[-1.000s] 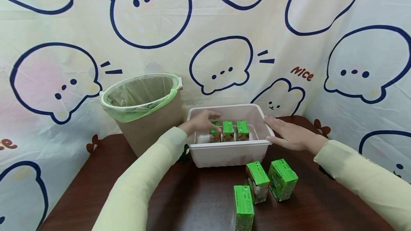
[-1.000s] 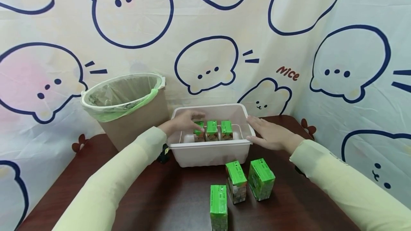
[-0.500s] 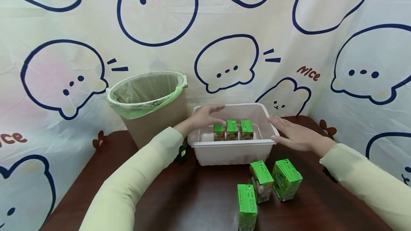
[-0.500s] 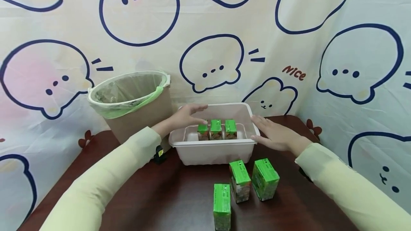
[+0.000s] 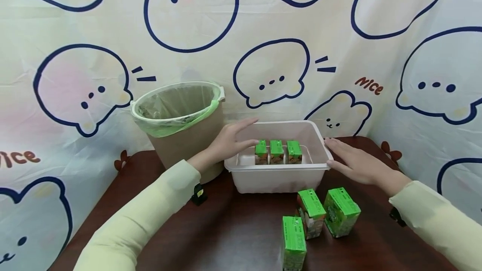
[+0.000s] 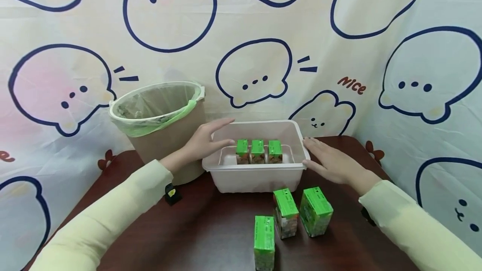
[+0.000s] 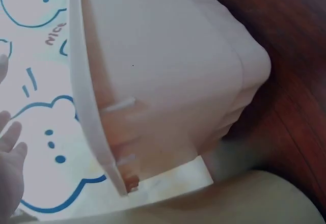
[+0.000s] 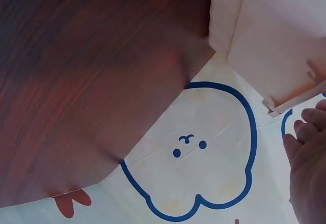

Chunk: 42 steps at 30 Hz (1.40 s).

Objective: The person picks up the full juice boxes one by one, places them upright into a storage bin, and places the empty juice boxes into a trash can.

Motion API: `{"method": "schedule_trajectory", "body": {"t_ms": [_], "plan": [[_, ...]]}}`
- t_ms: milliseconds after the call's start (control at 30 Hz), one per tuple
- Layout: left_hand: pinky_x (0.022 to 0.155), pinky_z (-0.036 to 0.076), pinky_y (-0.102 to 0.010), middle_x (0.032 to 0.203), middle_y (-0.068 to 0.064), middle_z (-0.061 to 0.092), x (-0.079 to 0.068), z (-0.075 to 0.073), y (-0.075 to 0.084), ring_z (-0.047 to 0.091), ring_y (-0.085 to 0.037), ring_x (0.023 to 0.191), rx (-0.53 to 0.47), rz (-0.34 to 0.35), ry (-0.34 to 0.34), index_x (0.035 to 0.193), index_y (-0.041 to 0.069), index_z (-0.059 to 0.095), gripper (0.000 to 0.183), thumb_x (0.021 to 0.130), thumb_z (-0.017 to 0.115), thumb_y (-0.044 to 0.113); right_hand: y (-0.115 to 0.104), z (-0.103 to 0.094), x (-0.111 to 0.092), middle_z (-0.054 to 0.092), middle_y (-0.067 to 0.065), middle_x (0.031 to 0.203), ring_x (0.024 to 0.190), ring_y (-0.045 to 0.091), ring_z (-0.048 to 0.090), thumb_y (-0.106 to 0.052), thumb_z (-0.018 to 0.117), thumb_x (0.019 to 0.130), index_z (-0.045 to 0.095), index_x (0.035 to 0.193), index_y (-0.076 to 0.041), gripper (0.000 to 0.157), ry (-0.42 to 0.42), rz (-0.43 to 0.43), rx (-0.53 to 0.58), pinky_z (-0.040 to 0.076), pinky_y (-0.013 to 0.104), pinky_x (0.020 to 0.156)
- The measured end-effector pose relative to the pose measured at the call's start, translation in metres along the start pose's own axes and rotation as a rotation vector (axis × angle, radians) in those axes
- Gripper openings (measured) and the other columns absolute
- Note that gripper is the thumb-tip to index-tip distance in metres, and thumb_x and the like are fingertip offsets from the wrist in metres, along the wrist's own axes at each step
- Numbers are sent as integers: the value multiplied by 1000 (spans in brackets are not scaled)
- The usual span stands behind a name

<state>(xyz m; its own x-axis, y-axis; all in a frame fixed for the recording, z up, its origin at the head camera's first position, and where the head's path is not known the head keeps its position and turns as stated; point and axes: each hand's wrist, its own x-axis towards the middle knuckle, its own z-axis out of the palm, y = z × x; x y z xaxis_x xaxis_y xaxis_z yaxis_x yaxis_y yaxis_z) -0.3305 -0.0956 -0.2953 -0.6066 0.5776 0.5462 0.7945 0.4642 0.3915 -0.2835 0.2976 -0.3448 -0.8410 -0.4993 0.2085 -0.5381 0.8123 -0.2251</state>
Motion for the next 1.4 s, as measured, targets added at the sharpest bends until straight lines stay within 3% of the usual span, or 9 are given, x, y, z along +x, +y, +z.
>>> {"method": "schedule_trajectory", "body": {"t_ms": [300, 633, 733, 900, 1000, 1100, 1167, 1267, 1400], "plan": [[102, 42, -37, 131, -11, 60, -30, -29, 10, 54, -23, 123, 97, 218, 154, 132, 1, 58, 54, 84, 78, 16, -7, -10, -11, 46, 18, 144, 126, 39, 48, -36, 57, 99, 38, 148, -5, 61, 132, -40, -7, 42, 61, 95], [104, 40, -37, 131, -13, 60, -64, -68, 12, 54, -27, 123, 169, 309, 356, 127, -2, 62, 57, 74, 83, 4, -11, -15, -32, 53, 17, 138, 119, 37, 54, -30, 57, 99, 47, 143, -8, 51, 178, -26, 29, 46, 60, 89], [104, 40, -37, 130, -14, 60, -73, -82, 8, 55, -30, 122, 205, 306, 404, 126, -3, 62, 52, 81, 80, 13, -13, -16, -37, 55, 17, 135, 118, 37, 54, -27, 58, 99, 49, 142, -9, 48, 202, -29, 44, 46, 61, 88], [105, 40, -37, 127, -15, 62, -87, -104, 1, 57, -31, 119, 238, 242, 490, 126, -1, 63, 53, 90, 70, 37, -15, -17, -48, 58, 13, 132, 116, 33, 55, -24, 60, 98, 52, 141, -13, 45, 231, -36, 36, 48, 57, 86], [108, 37, -41, 129, -15, 61, -94, -116, -5, 55, -32, 121, 284, 201, 514, 127, 0, 62, 50, 85, 76, 25, -14, -17, -55, 59, 7, 131, 116, 21, 55, -22, 63, 96, 53, 140, -18, 45, 242, -38, 26, 50, 35, 89], [110, 33, -44, 132, -15, 59, -102, -127, -13, 53, -33, 124, 375, 160, 514, 129, 0, 60, 53, 81, 76, 14, -13, -16, -60, 59, 3, 131, 119, 6, 49, -19, 64, 95, 53, 140, -20, 47, 243, -53, 59, 38, 11, 91], [111, 32, -44, 133, -16, 58, -108, -134, -19, 51, -33, 125, 433, 129, 507, 130, 0, 60, 52, 85, 73, 22, -12, -15, -63, 58, 2, 132, 120, -2, 45, -17, 65, 94, 53, 140, -20, 48, 235, -69, 96, 28, 3, 90], [111, 31, -44, 133, -18, 57, -114, -143, -28, 51, -33, 126, 504, 95, 500, 128, -2, 61, 57, 92, 64, 43, -14, -13, -66, 57, -1, 132, 118, -4, 46, -15, 67, 92, 53, 140, -18, 50, 216, -87, 129, 30, 4, 91], [113, 27, -42, 132, -21, 57, -122, -152, -39, 49, -33, 127, 585, 71, 472, 128, -3, 60, 70, 96, 49, 58, -18, -11, -71, 59, -3, 129, 112, 1, 53, -13, 69, 90, 52, 140, -19, 53, 179, -80, 188, 45, 16, 86]]}}
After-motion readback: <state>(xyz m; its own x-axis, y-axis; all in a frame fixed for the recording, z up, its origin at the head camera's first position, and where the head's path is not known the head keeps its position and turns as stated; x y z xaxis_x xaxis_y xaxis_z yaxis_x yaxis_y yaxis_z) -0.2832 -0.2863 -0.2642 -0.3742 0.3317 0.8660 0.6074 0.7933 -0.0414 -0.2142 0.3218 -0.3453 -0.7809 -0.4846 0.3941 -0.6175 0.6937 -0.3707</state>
